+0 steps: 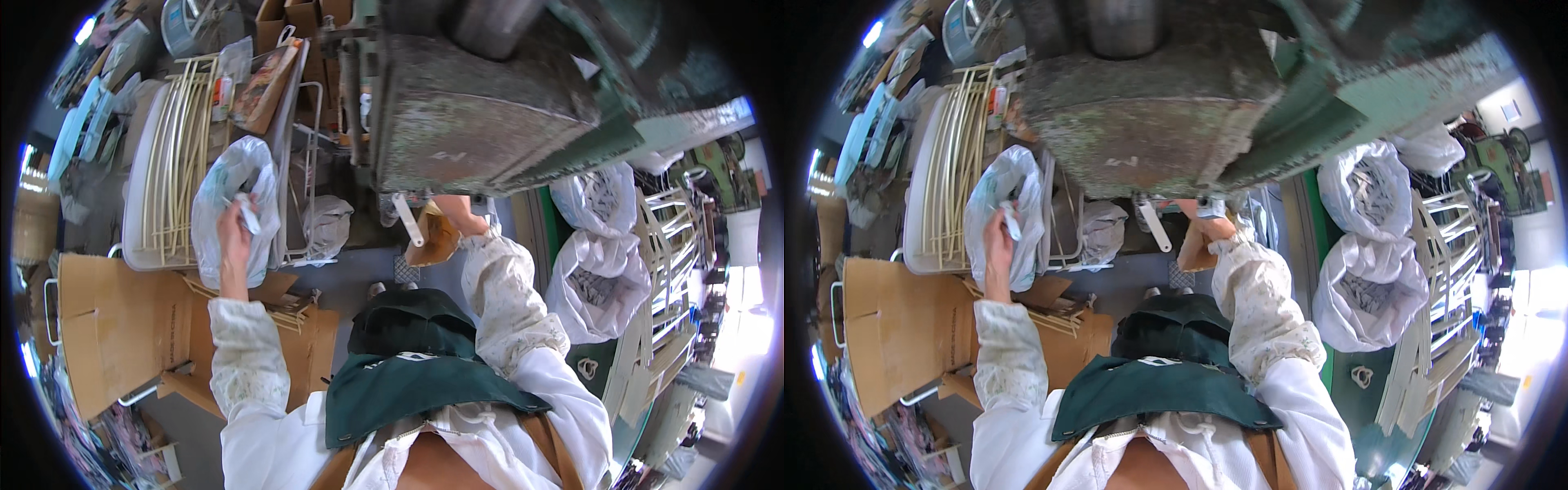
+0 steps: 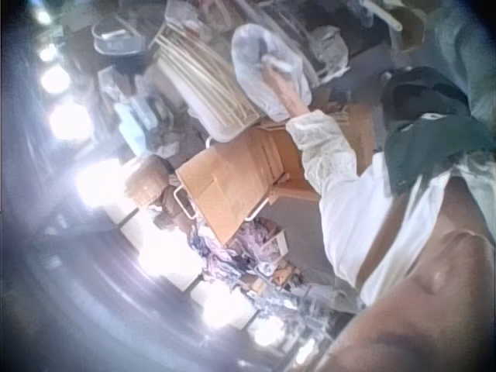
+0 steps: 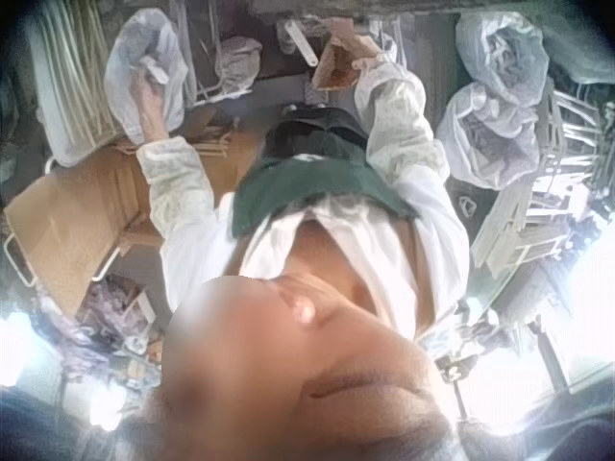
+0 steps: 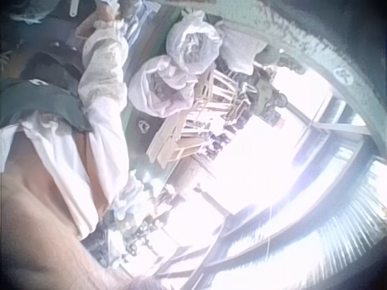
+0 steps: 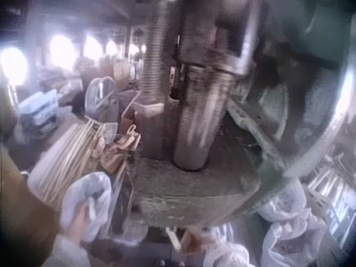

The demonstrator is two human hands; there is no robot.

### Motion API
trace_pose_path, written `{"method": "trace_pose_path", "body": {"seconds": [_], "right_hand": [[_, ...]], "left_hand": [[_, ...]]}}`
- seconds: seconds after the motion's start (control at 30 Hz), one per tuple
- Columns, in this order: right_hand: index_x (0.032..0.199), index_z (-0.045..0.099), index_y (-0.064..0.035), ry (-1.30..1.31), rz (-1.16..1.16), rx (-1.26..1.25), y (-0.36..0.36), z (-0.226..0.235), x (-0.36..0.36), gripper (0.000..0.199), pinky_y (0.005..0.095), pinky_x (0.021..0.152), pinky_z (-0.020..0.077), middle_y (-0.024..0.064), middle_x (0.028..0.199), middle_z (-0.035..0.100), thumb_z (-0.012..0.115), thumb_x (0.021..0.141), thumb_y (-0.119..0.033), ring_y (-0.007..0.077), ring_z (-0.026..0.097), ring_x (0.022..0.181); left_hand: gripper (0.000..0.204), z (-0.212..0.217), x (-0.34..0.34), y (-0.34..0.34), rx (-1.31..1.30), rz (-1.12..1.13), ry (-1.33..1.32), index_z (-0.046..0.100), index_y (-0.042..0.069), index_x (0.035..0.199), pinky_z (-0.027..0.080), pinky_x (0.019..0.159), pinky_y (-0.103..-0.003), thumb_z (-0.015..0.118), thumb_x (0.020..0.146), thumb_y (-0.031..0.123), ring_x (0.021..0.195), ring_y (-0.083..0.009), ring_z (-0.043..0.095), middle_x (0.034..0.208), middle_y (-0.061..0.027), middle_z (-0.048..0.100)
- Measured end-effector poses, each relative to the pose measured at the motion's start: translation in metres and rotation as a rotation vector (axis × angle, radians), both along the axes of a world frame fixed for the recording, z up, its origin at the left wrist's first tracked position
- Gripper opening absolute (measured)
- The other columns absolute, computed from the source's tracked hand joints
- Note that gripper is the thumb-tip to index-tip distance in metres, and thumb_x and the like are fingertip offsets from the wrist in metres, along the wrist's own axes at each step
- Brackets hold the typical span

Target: The person repeatedly picks up small white plastic pieces from a bag and a nearby surface, aligns them, and presses them together by hand. They place the assembled pieces into a white bag and continue the cycle.

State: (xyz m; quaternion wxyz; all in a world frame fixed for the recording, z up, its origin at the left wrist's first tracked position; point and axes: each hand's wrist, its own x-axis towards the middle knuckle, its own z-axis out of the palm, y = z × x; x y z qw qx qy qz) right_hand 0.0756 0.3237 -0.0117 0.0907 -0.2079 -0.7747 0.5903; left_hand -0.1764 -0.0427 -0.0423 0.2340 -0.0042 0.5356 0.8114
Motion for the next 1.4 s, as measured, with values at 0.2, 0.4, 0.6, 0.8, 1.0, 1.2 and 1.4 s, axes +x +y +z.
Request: {"method": "trace_pose_path", "body": {"seconds": [0.2, 0.4, 0.6, 0.8, 1.0, 1.2, 1.4], "right_hand": [[0.080, 0.066, 0.0012, 0.024, 0.049, -0.342, -0.033, 0.063, 0.001, 0.024, 0.0248, 0.066, 0.0493, 0.0047, 0.077, 0.065, 0.067, 0.084, -0.022, 0.0109, 0.061, 0.070], [0.078, 0.067, -0.0014, -0.006, 0.019, -0.255, -0.044, 0.079, 0.004, 0.020, 0.0282, 0.052, 0.0463, 0.0045, 0.066, 0.061, 0.066, 0.087, -0.020, 0.0124, 0.059, 0.056], [0.094, 0.066, 0.0000, 0.294, 0.063, 0.399, -0.084, 0.104, 0.053, 0.019, 0.0306, 0.058, 0.0475, 0.0096, 0.083, 0.059, 0.072, 0.076, -0.006, 0.0212, 0.058, 0.064], [0.101, 0.062, 0.0012, 0.347, 0.190, 0.199, -0.092, 0.081, 0.061, 0.020, 0.0284, 0.060, 0.0479, 0.0060, 0.082, 0.058, 0.067, 0.082, -0.004, 0.0166, 0.058, 0.064], [0.097, 0.059, 0.0074, 0.169, -0.106, -0.523, -0.090, 0.101, 0.060, 0.020, 0.0198, 0.048, 0.0427, 0.0042, 0.075, 0.059, 0.064, 0.087, -0.009, 0.0056, 0.052, 0.059], [0.100, 0.059, 0.0052, 0.168, -0.199, 0.069, -0.085, 0.086, 0.052, 0.029, 0.0224, 0.052, 0.0410, 0.0027, 0.071, 0.058, 0.062, 0.091, -0.022, 0.0055, 0.049, 0.058], [0.084, 0.064, 0.0035, 0.034, 0.029, -0.040, -0.071, 0.073, 0.050, 0.027, 0.0230, 0.053, 0.0393, 0.0012, 0.062, 0.061, 0.057, 0.092, -0.021, 0.0050, 0.048, 0.057]], "left_hand": [[0.026, 0.061, 0.118, 0.084, 0.045, -0.360, -0.114, 0.056, -0.006, 0.111, 0.053, 0.083, -0.035, 0.056, 0.091, 0.010, 0.097, -0.0259, 0.065, 0.106, -0.0163, 0.065], [0.023, 0.076, 0.153, 0.110, 0.064, -0.397, -0.079, 0.055, -0.004, 0.113, 0.055, 0.081, -0.037, 0.052, 0.093, 0.007, 0.100, -0.0295, 0.064, 0.106, -0.0170, 0.065], [0.021, 0.078, 0.198, 0.109, 0.000, -0.468, -0.093, 0.057, -0.002, 0.111, 0.051, 0.078, -0.028, 0.053, 0.092, 0.005, 0.090, -0.0186, 0.064, 0.099, -0.0095, 0.065], [0.026, 0.091, 0.230, 0.114, 0.015, -0.560, -0.102, 0.055, -0.004, 0.115, 0.050, 0.073, -0.026, 0.054, 0.093, 0.010, 0.081, -0.0121, 0.062, 0.097, -0.0076, 0.065], [0.025, 0.093, 0.223, 0.107, -0.068, -0.545, -0.043, 0.063, -0.003, 0.105, 0.043, 0.056, -0.021, 0.054, 0.095, 0.018, 0.062, -0.0076, 0.055, 0.089, -0.0095, 0.068], [0.021, 0.108, 0.213, 0.113, -0.263, -0.360, 0.215, 0.066, -0.002, 0.086, 0.027, 0.041, -0.018, 0.060, 0.090, 0.018, 0.044, -0.0032, 0.041, 0.061, -0.0067, 0.062], [0.019, 0.110, 0.183, 0.142, -0.230, -0.349, 0.310, 0.066, -0.003, 0.087, 0.029, 0.042, -0.017, 0.064, 0.087, 0.016, 0.046, -0.0041, 0.047, 0.058, -0.0023, 0.058]]}}
